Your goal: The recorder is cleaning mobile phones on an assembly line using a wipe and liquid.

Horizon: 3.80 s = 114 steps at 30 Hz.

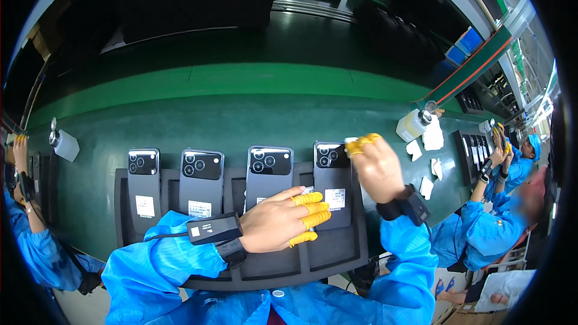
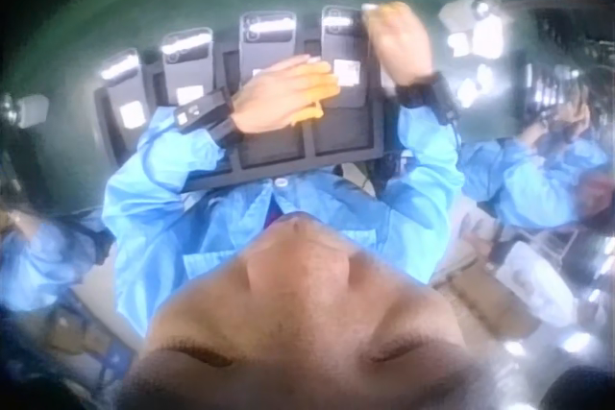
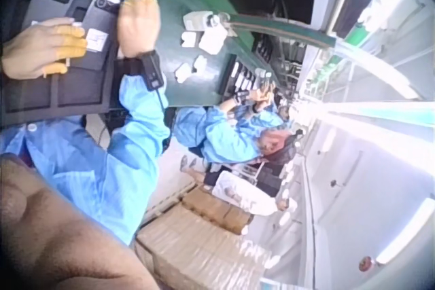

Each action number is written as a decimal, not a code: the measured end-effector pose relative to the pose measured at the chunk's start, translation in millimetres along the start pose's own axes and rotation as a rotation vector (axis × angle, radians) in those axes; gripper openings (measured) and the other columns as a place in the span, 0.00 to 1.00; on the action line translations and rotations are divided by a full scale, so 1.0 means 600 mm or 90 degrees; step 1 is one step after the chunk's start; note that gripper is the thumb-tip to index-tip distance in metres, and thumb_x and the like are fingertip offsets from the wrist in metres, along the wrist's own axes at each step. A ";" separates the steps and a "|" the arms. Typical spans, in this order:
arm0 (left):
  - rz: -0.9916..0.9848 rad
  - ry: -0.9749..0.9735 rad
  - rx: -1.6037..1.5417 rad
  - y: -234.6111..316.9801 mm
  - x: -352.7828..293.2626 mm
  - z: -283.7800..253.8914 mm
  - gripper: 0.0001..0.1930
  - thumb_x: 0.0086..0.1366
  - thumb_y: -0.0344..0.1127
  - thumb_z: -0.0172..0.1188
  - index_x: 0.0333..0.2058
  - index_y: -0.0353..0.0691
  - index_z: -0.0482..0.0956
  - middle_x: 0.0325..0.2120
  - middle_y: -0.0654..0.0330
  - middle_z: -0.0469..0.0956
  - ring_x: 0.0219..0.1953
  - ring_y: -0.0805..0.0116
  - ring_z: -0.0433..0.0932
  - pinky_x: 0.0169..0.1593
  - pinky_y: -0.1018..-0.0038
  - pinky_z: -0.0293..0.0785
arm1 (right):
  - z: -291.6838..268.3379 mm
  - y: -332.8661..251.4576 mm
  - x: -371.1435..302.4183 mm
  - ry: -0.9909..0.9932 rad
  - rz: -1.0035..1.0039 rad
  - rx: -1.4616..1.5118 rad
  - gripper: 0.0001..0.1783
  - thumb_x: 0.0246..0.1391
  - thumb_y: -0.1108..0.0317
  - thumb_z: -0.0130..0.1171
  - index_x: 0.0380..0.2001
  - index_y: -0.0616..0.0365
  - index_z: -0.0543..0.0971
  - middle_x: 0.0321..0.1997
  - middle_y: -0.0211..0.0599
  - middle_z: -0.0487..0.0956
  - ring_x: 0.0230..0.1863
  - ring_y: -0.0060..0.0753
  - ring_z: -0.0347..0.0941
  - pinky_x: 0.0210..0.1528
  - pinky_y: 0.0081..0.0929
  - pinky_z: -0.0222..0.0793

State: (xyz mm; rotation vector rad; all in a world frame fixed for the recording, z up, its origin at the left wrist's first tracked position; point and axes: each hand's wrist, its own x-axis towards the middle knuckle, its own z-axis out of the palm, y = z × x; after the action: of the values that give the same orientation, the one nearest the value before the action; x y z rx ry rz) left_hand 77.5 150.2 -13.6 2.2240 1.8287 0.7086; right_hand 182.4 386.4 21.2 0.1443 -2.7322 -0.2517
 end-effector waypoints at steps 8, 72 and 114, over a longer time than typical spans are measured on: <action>-0.004 -0.007 -0.003 -0.002 0.002 0.000 0.23 0.68 0.49 0.54 0.59 0.47 0.73 0.59 0.60 0.72 0.64 0.61 0.68 0.71 0.61 0.56 | -0.012 -0.022 0.016 0.152 0.037 0.134 0.22 0.31 0.82 0.60 0.38 0.63 0.82 0.40 0.44 0.78 0.41 0.47 0.74 0.49 0.37 0.73; -0.005 0.017 -0.013 0.003 -0.004 -0.006 0.24 0.67 0.48 0.57 0.58 0.47 0.73 0.57 0.58 0.73 0.63 0.59 0.68 0.70 0.60 0.58 | -0.006 -0.035 -0.009 0.083 -0.156 0.232 0.23 0.33 0.74 0.61 0.40 0.62 0.83 0.36 0.37 0.78 0.42 0.41 0.77 0.50 0.34 0.76; -0.031 -0.012 -0.032 0.005 -0.003 -0.015 0.24 0.65 0.46 0.60 0.59 0.48 0.74 0.57 0.60 0.74 0.63 0.61 0.68 0.69 0.60 0.58 | -0.016 0.283 -0.128 0.330 0.385 -0.067 0.14 0.41 0.82 0.63 0.35 0.61 0.84 0.36 0.49 0.83 0.39 0.51 0.81 0.44 0.37 0.77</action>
State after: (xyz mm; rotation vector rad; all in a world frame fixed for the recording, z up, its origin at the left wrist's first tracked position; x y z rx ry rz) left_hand 75.8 146.1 -4.8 2.1404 1.8286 0.7139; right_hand 245.4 561.6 34.4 -0.5600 -2.1186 -0.1535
